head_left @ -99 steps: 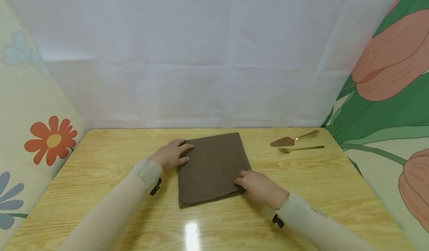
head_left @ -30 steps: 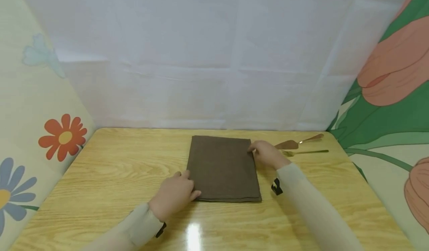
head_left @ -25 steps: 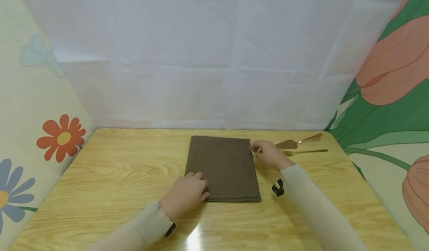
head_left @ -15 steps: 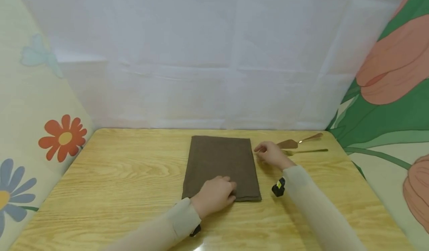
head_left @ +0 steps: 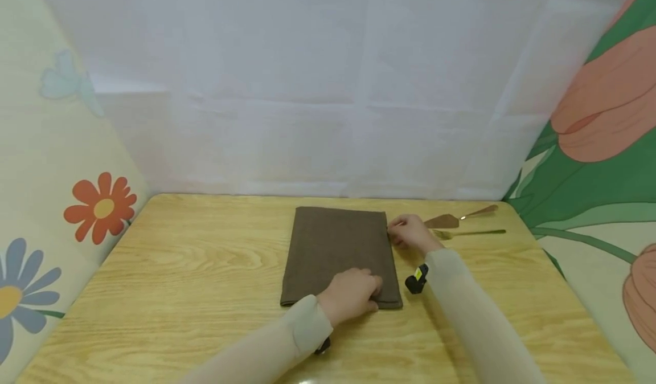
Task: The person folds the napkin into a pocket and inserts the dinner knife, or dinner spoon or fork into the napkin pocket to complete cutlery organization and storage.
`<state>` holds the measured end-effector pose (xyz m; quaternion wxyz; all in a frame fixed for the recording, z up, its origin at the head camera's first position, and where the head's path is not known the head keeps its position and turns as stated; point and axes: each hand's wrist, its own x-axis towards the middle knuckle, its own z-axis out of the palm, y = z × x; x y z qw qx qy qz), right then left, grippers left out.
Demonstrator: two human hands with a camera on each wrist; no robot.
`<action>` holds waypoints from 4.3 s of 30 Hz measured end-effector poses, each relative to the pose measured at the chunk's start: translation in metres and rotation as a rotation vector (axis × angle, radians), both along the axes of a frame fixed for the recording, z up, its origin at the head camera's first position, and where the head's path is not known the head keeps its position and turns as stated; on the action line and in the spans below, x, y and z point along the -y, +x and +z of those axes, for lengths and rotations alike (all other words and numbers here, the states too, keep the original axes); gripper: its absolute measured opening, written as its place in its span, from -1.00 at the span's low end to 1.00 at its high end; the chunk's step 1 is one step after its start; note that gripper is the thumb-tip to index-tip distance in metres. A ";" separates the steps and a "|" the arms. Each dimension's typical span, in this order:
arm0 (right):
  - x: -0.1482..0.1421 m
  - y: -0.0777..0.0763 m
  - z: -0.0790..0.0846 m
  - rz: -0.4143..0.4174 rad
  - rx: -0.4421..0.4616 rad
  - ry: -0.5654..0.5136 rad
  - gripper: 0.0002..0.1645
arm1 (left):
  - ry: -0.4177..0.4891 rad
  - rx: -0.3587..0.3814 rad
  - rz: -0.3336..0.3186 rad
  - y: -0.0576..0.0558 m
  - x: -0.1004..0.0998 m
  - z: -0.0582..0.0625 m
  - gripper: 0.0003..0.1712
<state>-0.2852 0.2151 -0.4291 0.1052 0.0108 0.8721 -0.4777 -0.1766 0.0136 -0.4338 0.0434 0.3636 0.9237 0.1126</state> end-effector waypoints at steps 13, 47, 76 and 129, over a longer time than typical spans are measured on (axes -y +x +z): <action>0.003 -0.005 0.002 -0.008 0.010 0.015 -0.69 | 0.168 0.080 -0.001 -0.010 0.005 -0.001 -0.82; -0.005 -0.004 -0.003 0.168 -0.207 0.069 -0.68 | 0.692 0.233 0.388 -0.055 0.079 0.018 -0.64; 0.026 -0.021 -0.010 0.101 -0.407 0.270 -0.61 | 0.817 0.394 0.658 -0.118 0.142 -0.001 -0.56; 0.030 -0.047 -0.007 -0.040 -0.227 0.066 -0.67 | 0.538 0.613 0.184 -0.011 0.164 0.004 -0.39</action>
